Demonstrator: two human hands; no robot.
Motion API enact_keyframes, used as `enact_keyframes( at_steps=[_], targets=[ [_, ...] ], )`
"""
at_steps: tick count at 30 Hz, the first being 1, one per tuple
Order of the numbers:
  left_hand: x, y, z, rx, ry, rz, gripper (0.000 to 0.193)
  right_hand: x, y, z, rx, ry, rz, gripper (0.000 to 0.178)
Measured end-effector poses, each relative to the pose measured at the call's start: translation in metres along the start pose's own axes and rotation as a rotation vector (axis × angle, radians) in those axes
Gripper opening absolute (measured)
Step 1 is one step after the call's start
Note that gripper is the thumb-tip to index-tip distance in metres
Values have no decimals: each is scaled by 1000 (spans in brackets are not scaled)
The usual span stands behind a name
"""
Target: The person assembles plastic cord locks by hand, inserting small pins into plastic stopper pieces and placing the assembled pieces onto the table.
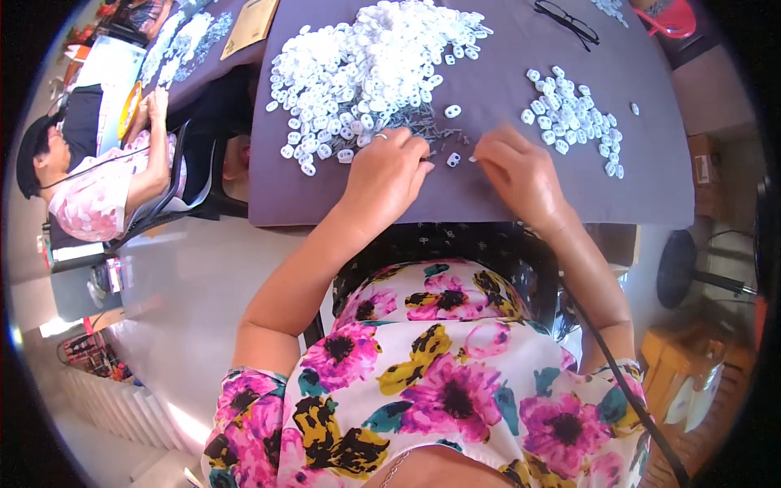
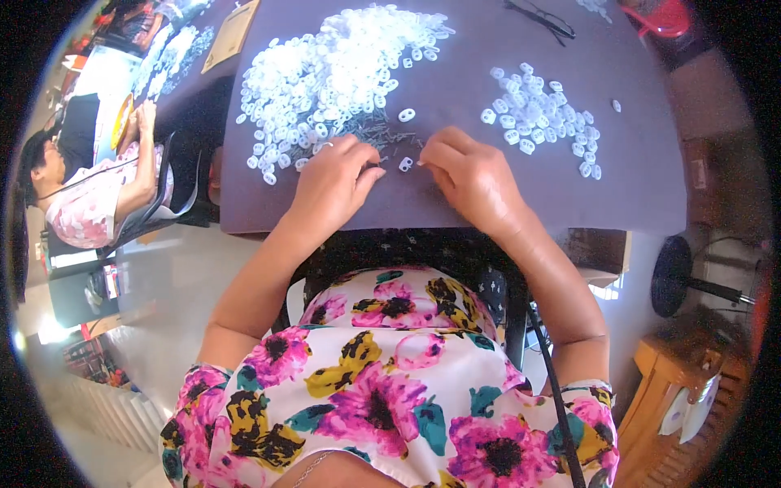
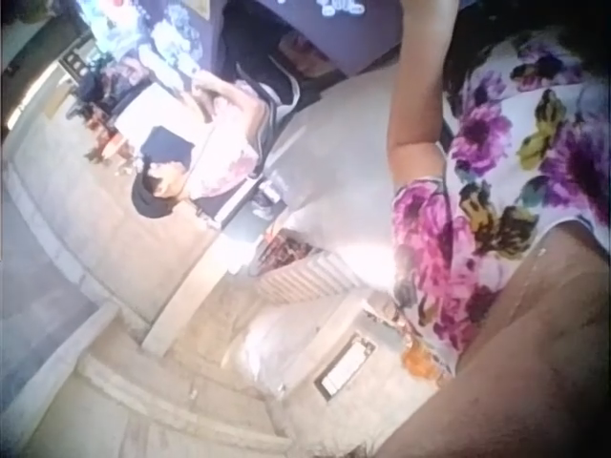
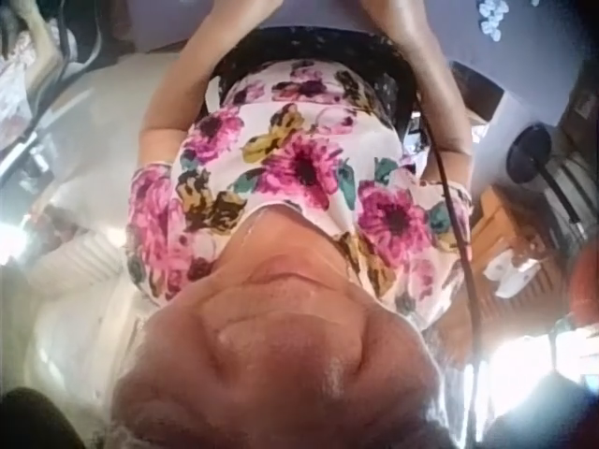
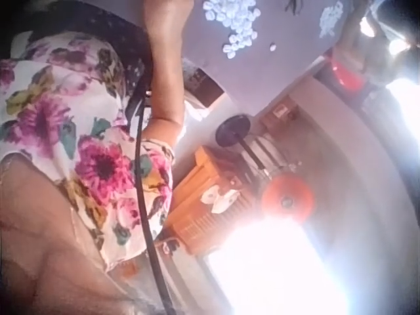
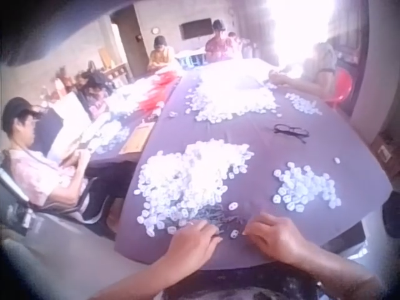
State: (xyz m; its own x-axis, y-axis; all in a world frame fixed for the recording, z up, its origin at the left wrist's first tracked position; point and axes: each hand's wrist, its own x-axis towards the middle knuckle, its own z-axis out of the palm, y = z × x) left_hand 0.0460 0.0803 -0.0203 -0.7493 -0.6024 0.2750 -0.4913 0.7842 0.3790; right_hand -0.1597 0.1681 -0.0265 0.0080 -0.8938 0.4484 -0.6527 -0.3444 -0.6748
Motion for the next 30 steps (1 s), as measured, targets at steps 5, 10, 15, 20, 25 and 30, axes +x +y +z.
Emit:
enact_keyframes(
  at_steps=[5,10,15,20,25,30],
  targets=[
    [0,-6,0,-9,1,49,10,-12,3,-15,-216,-101,-136,16],
    [-7,-11,7,79,34,90,9,-16,-5,-18,-137,-30,83,12],
    [-8,-4,7,179,78,139,8,-11,-12,-9,-283,-140,326,11],
    [-21,3,-10,-258,58,-47,4,-7,-9,1,-234,-153,244,18],
    [-30,-5,-2,-1183,-108,-356,5,-3,-26,8,265,-172,496,12],
    [-29,7,-20,-1348,15,-426,5,11,-55,14,674,-165,618,6]
  ],
)
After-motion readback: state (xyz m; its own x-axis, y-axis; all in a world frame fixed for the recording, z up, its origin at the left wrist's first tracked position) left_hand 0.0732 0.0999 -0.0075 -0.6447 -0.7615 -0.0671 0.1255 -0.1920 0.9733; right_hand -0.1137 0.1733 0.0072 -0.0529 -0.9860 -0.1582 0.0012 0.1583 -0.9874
